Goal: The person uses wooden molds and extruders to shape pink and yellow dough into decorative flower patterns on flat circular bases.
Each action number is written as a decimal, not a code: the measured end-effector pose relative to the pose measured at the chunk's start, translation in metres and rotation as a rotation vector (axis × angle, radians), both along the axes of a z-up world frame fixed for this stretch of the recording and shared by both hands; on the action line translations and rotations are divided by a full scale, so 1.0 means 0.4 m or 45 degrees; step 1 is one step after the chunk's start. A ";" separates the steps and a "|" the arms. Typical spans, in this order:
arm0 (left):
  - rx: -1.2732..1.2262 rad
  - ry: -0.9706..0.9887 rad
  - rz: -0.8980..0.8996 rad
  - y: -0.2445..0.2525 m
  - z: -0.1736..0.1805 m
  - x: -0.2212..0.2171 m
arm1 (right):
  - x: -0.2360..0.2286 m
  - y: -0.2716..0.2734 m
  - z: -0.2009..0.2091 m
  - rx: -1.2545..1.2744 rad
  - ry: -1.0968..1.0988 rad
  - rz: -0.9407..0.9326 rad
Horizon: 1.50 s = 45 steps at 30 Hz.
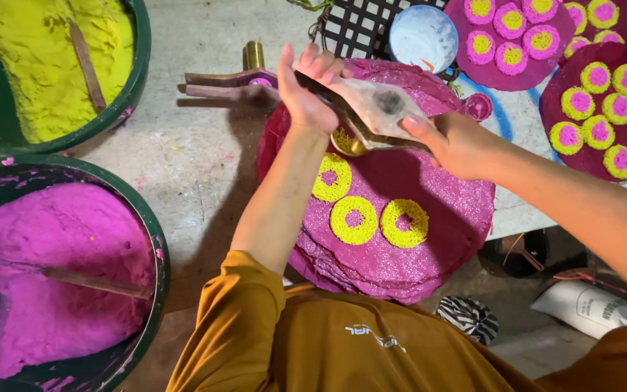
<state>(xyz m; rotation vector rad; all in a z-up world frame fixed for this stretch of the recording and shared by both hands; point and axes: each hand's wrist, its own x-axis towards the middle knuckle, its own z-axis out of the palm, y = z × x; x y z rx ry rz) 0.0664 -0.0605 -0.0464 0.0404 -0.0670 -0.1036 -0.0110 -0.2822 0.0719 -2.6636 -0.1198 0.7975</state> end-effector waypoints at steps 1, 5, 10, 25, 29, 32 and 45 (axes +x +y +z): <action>0.003 0.019 0.009 -0.016 -0.004 0.006 | -0.001 -0.009 0.004 -0.026 -0.026 0.012; 0.010 -0.111 0.018 -0.042 0.007 0.055 | -0.003 -0.012 0.007 0.016 -0.322 0.048; 0.201 -0.238 0.088 0.011 0.042 0.086 | -0.002 0.019 -0.038 0.230 -0.505 0.116; 1.445 -0.385 -0.057 0.023 0.006 -0.087 | -0.119 -0.216 -0.099 0.737 -0.231 -0.077; 2.904 -0.701 0.355 0.027 -0.013 -0.181 | -0.243 -0.258 -0.156 1.209 -0.370 -0.379; 3.062 -0.728 0.319 0.016 0.001 -0.205 | -0.328 -0.261 -0.210 1.339 -0.493 -0.558; 2.908 -1.069 0.050 -0.087 0.062 -0.304 | -0.582 -0.380 -0.374 1.776 -0.684 -0.948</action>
